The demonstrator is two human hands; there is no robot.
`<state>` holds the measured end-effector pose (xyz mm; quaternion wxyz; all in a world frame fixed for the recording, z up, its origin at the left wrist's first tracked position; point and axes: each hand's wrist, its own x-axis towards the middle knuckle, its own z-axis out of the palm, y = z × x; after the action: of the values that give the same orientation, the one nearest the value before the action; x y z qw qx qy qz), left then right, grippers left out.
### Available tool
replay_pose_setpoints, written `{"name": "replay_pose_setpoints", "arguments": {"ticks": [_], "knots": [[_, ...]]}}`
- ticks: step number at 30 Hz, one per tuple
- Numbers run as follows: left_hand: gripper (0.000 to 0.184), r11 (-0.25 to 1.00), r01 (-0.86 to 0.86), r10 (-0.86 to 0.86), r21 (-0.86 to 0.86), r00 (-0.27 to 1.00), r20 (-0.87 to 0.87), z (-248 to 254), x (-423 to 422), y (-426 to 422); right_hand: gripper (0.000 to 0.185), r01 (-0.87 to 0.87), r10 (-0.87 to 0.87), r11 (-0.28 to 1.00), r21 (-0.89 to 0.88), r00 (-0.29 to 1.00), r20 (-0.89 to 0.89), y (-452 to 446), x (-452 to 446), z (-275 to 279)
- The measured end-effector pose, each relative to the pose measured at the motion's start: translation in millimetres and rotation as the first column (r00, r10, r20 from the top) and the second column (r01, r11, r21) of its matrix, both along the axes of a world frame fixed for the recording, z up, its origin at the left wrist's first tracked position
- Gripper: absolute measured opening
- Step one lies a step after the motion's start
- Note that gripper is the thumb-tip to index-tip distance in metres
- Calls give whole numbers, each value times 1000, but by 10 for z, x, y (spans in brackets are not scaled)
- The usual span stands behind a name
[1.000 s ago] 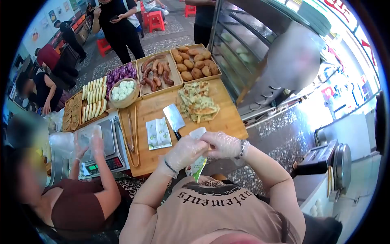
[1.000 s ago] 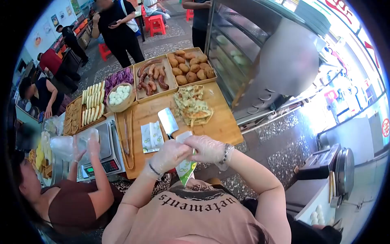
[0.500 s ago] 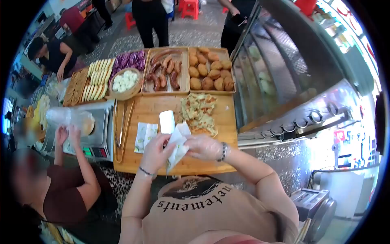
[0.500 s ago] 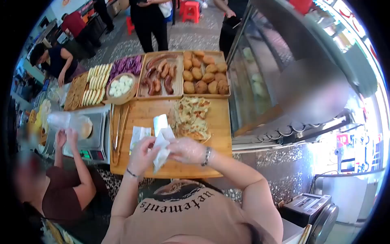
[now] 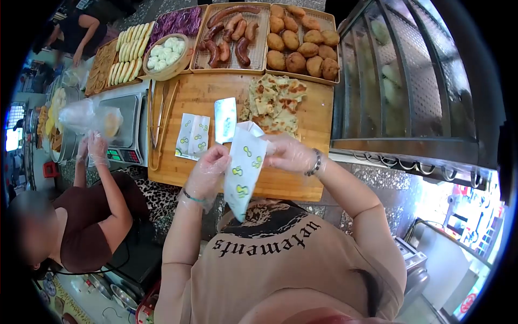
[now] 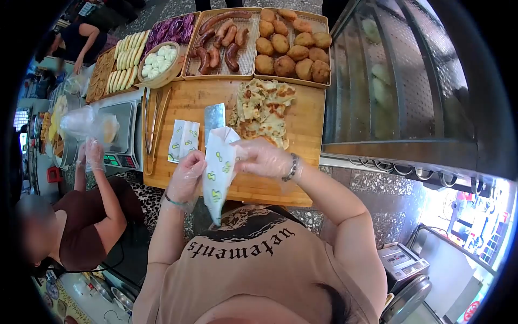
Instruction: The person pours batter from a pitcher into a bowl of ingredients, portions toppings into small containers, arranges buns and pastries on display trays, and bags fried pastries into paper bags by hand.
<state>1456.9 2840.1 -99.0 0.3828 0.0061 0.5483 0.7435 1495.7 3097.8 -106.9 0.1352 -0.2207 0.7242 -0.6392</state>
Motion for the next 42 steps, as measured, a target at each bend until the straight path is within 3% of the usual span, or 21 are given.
{"name": "replay_pose_setpoints", "arguments": {"ticks": [5, 7, 9, 10, 11, 12, 14, 15, 16, 17, 18, 21, 25, 27, 30, 35, 37, 38, 39, 40, 42], "knots": [[5, 984, 37, -55, -172, 993, -100, -32, -36, 59, 32, -86, 121, 962, 259, 985, -124, -16, -266, -228], [4, 981, -3, -17, -194, 995, -98, -42, -48, 19, 32, -19, 20, 1000, -17, 998, 51, 30, -335, -417], [3, 943, -272, 251, -191, 959, -129, 6, -26, -63, 33, 218, -81, 953, -212, 853, 516, 316, -555, -175], [3, 943, -275, 254, -186, 959, -127, -33, -31, -154, 32, 414, -336, 909, -46, 795, 505, 512, -764, -240], [3, 929, -265, 190, -257, 940, -284, -109, -44, -288, 32, 587, -568, 802, 112, 691, 446, 763, -1051, -341], [4, 906, -263, 105, -331, 899, -425, -198, -30, -424, 33, 682, -713, 691, 238, 697, 72, 1063, -1308, -630], [9, 912, -256, 152, -320, 936, -317, -305, 91, -540, 43, 728, -685, 554, 404, 674, -277, 1537, -1829, -1143], [15, 877, -264, 116, -401, 927, -356, -266, 138, -527, 43, 725, -680, 561, 400, 679, -277, 1550, -2006, -1169], [20, 835, -275, 77, -476, 916, -394, -251, 175, -494, 48, 616, -580, 475, 628, 756, -303, 1519, -2183, -1141], [22, 840, -436, 365, -325, 895, -256, -293, 244, -356, 53, 481, -475, 336, 810, 829, -295, 1449, -2324, -1095], [22, 833, -447, 375, -326, 889, -262, -293, 267, -321, 61, 366, -393, 255, 895, 885, -250, 1348, -2437, -1070], [15, 819, -341, 222, -460, 929, -295, -162, 293, -266, 73, 169, -417, 134, 976, 903, -99, 1049, -2566, -960], [8, 808, -434, 372, -399, 900, -226, -277, 343, -385, 92, 95, -471, 84, 992, 881, -45, 1019, -2712, -1139], [4, 688, -443, -1, -575, 791, -611, -315, 229, -488, 92, 151, -481, 150, 977, 874, -61, 1149, -2731, -1271], [8, 602, -486, -136, -634, 720, -681, -268, -24, -493, 90, 225, -506, 442, 868, 862, 34, 1470, -2866, -1486], [6, 552, -518, -432, -654, 493, -755, -440, -539, -366, 83, 372, -555, 444, 815, 828, -75, 1506, -2724, -1534], [5, 567, -533, -464, -629, 424, -778, -605, -702, -349, 70, 589, -665, 636, 499, 746, -31, 1536, -2679, -1620], [5, 591, -536, -499, -603, 345, -795, -650, -785, -335, 70, 585, -658, 643, 494, 752, -35, 1424, -2620, -1528], [5, 587, -540, -498, -604, 347, -795, -678, -832, -313, 63, 658, -660, 749, 85, 726, 194, 1200, -2453, -1325], [5, 552, -553, -555, -624, 314, -770, -698, -863, -283, 56, 683, -557, 652, -330, 726, 403, 960, -2250, -1090], [5, 518, -571, -608, -637, 279, -744, -731, -930, -202, 47, 635, -224, 551, -541, 738, 637, 446, -1810, -543]]}}
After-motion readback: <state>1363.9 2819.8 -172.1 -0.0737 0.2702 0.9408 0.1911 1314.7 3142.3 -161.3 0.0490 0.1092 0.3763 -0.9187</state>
